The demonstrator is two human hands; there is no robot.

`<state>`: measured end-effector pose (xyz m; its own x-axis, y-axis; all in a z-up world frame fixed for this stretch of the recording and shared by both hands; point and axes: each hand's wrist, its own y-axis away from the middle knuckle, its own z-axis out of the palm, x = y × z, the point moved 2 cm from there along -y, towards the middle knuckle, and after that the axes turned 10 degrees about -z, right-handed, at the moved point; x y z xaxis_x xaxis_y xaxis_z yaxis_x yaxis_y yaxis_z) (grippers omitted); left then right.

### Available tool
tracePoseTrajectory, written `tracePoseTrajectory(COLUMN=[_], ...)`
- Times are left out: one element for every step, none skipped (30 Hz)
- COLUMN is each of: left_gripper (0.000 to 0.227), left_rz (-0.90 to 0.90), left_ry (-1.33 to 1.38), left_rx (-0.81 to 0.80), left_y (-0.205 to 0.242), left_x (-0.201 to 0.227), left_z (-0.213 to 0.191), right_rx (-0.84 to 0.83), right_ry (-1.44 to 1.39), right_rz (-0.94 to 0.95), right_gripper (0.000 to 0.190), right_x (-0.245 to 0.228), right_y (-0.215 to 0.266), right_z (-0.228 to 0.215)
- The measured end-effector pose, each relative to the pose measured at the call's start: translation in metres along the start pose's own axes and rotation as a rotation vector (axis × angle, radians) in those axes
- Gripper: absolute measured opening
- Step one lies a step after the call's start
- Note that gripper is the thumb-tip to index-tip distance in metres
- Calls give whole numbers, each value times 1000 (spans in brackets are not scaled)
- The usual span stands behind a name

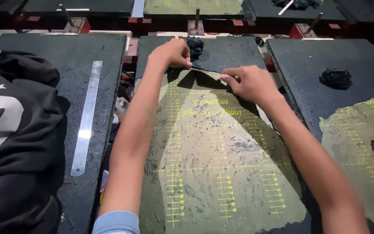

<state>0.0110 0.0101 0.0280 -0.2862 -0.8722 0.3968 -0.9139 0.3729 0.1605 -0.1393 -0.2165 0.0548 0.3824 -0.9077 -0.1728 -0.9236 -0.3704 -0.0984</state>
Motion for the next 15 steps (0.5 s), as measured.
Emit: tracePoseTrajectory(left_gripper=[23, 21, 19, 19, 20, 21, 21, 20, 20, 20, 22, 24, 24, 24, 24], left_rz=[2, -20, -42, -41, -44, -46, -46, -38, -30, -31, -30, -29, -32, -25, -18], left_ry=[0, 7, 15, 16, 18, 21, 21, 24, 28, 30, 34, 39, 41, 35, 27], left_rx=[2, -6, -12, -9, -12, -14, -15, -14, -12, -13, -10, -6, -9, -4, 3], left_y=[2, 3, 5, 6, 6, 7, 5, 4, 3, 4, 5, 7, 3, 0, -3], left_x=[1, 2, 2, 2, 3, 3, 2, 1, -1, 1, 2, 3, 0, -2, -4], left_z=[-1, -1, -2, -2, -3, -3, -2, -2, -1, -2, -2, -3, -1, 1, 1], right_rx=[2, -7, -16, -14, -3, 9, 9, 46, 81, 79, 69, 59, 55, 1, -50], right_ry=[2, -36, -73, -70, -76, -83, -83, -38, 7, 7, -11, -29, -30, -54, -77], right_rz=[1, 47, 92, 91, 57, 23, 23, -26, -76, -77, -80, -84, -85, -23, 38], right_gripper=[41, 42, 43, 43, 43, 43, 43, 43, 43, 43, 42, 42, 42, 42, 43], right_x=[-1, -1, -1, 2, 5, 8, 9, 9, 9, 5, 1, -3, -7, -9, -11], right_y=[3, 7, 9, 7, 4, 1, -1, -3, -5, -4, -3, -2, -2, -1, 0], right_z=[-7, -13, -19, -15, -11, -6, 1, 8, 15, 14, 13, 13, 7, 2, -4])
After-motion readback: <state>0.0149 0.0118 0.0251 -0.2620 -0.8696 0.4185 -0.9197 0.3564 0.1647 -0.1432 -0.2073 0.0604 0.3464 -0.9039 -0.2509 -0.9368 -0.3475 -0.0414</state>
